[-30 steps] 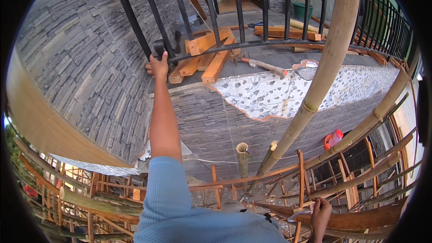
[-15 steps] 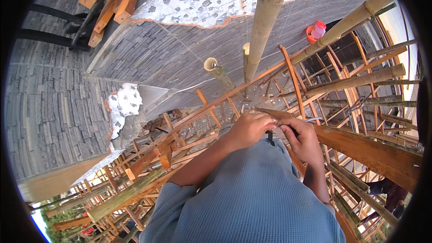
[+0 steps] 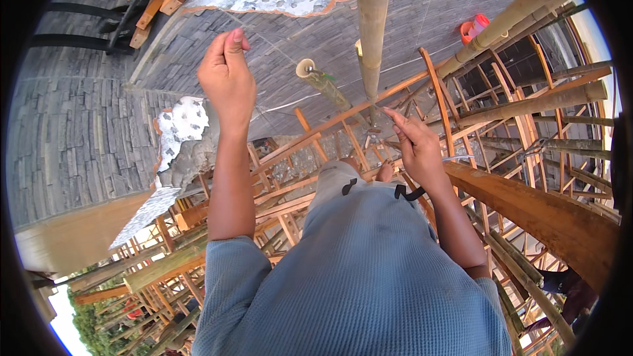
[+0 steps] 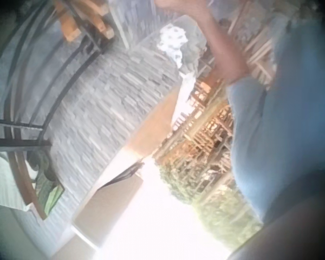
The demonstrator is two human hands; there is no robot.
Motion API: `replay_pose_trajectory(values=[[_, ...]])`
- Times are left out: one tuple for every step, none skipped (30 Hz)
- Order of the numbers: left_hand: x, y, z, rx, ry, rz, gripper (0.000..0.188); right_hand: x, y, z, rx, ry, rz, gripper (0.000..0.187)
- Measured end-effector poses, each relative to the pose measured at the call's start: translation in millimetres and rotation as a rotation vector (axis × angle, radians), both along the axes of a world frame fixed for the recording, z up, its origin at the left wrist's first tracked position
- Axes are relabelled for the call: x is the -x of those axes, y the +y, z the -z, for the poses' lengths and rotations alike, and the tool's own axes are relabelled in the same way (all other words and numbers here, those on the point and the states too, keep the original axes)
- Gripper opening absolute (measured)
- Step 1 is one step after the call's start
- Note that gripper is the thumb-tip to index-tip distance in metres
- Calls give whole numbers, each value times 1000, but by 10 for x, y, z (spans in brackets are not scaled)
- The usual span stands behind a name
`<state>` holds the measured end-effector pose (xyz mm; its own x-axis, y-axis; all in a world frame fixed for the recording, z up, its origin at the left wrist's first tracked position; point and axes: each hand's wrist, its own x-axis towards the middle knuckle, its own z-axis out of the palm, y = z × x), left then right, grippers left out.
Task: The person secures bamboo poles to a wooden scaffolding structure using wire and pliers. They wrap wire around the joints, twist it tight, and cut the excess wire with pliers.
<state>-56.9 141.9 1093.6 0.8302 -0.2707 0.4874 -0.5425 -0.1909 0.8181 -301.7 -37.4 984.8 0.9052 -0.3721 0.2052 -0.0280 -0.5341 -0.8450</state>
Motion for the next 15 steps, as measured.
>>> replay_pose_trajectory(values=[[-33, -61, -15, -156, -189, -86, 30, 94, 37, 5, 84, 14, -22, 36], [-95, -72, 29, -253, -169, -83, 27, 230, 109, -52, 67, 8, -156, 33], [-183, 8, 144, -355, -152, -89, 23, 322, 201, -122, 48, -2, -298, 30], [-238, 98, 281, -458, -131, -100, 20, 364, 252, -293, -91, -121, -344, 28], [-198, 217, 369, -514, -137, 28, 19, 402, 278, -588, -233, -242, -395, 27], [-96, 291, 487, -561, -140, 177, 17, 461, 256, -789, -367, -355, -426, 26], [45, 417, 539, -656, -68, 351, 16, 512, 194, -878, -653, -292, -156, 25], [201, 503, 560, -746, 3, 534, 14, 460, 56, -839, -693, -234, 71, 24], [350, 529, 519, -758, 81, 629, 13, 417, -109, -801, -738, -174, 308, 24], [449, 533, 429, -770, 148, 737, 12, 340, -299, -562, -481, -112, 381, 23], [461, 589, 289, -708, 223, 750, 13, 274, -499, -349, -229, -44, 470, 23], [394, 670, 196, -643, 302, 767, 14, 302, -606, -25, 86, 59, 444, 23], [301, 771, 129, -512, 471, 679, 15, 337, -505, 210, 121, 294, 186, 23], [193, 862, 84, -379, 644, 578, 17, 413, -302, 314, 147, 528, -85, 24], [56, 913, 93, -286, 666, 501, 19, 467, -56, 228, 166, 478, -338, 23]])
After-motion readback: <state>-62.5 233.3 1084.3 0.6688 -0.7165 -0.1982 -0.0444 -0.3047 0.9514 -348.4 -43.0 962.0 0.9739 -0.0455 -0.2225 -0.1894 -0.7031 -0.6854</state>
